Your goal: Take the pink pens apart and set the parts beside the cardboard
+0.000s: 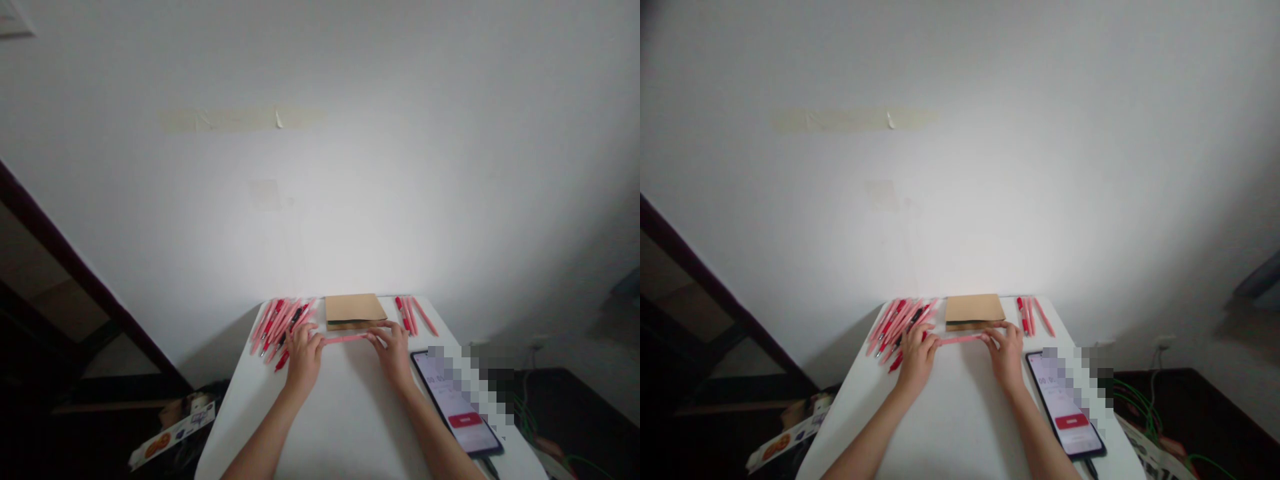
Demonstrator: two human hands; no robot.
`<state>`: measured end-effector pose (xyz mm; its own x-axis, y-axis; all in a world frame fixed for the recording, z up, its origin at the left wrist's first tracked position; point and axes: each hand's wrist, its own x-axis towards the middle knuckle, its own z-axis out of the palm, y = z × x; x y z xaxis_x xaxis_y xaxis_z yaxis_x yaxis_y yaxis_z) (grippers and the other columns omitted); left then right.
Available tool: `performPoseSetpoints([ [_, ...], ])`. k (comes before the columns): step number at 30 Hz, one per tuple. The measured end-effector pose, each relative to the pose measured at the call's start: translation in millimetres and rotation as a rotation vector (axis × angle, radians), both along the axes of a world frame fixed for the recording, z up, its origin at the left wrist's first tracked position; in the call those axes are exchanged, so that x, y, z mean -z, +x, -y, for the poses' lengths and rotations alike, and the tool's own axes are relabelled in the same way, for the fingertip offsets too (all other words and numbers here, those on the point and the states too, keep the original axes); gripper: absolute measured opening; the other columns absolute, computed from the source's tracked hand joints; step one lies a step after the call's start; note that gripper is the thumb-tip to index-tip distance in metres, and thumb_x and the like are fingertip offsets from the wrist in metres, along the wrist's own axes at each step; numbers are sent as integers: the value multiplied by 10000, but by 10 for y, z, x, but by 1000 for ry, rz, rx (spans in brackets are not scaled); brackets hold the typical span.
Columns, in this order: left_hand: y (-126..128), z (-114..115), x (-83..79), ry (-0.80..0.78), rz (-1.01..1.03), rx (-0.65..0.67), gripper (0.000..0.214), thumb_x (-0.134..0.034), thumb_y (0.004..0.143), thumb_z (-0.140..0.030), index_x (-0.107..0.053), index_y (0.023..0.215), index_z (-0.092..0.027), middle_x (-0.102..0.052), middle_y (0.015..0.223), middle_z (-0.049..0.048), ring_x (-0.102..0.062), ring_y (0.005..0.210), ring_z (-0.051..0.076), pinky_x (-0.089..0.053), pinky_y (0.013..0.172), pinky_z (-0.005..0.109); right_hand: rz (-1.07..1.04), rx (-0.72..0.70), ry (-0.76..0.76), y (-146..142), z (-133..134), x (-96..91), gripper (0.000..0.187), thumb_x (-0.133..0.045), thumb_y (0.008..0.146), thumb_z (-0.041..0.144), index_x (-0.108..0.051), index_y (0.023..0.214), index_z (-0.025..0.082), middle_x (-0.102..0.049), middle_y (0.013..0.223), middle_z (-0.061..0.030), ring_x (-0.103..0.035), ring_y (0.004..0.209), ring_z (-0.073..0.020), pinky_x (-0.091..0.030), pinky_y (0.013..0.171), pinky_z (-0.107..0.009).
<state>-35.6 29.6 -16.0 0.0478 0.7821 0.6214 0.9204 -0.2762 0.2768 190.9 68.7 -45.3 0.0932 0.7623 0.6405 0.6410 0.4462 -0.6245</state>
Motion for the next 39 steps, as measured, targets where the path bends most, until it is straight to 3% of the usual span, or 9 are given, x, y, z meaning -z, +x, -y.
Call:
performPoseSetpoints([
  [7,-40,-13,25,35,24,20,187,-601,875,-353,-672,1024,-265,-607,1100,68,-534,1113,254,-317,1059,550,2,5,0,3,1,5,417,-489,908,575,-769,877,269,-609,1036,-111,-492,1020,-274,-403,911,-452],
  [13,-34,1,15,41,6,22,76,-621,857,-283,-686,895,-266,-606,1090,51,-538,1101,245,-318,1056,532,-6,11,6,3,-10,13,405,-485,915,561,-766,866,273,-607,1028,-107,-489,1008,-277,-395,908,-456],
  [24,4,45,-50,10,-36,-10,168,-527,916,-260,-682,853,-251,-628,1088,52,-544,1113,246,-241,1088,578,-4,-3,-9,-2,-4,17,389,-494,916,545,-765,888,266,-599,1040,-103,-490,1018,-268,-394,917,-457],
  [30,-15,35,-29,48,-45,-3,246,-603,879,-350,-658,1110,-285,-618,1145,77,-541,1126,260,-242,1088,596,-26,-6,-5,14,-29,29,408,-497,904,574,-766,875,268,-601,1036,-107,-485,1023,-273,-391,922,-457],
  [39,14,32,-31,84,-31,-28,93,-610,867,-263,-702,871,-270,-621,1103,69,-568,1095,269,-288,1067,604,-36,-20,-4,11,-30,51,392,-496,908,567,-765,879,283,-599,1032,-103,-485,1023,-273,-396,912,-463],
])
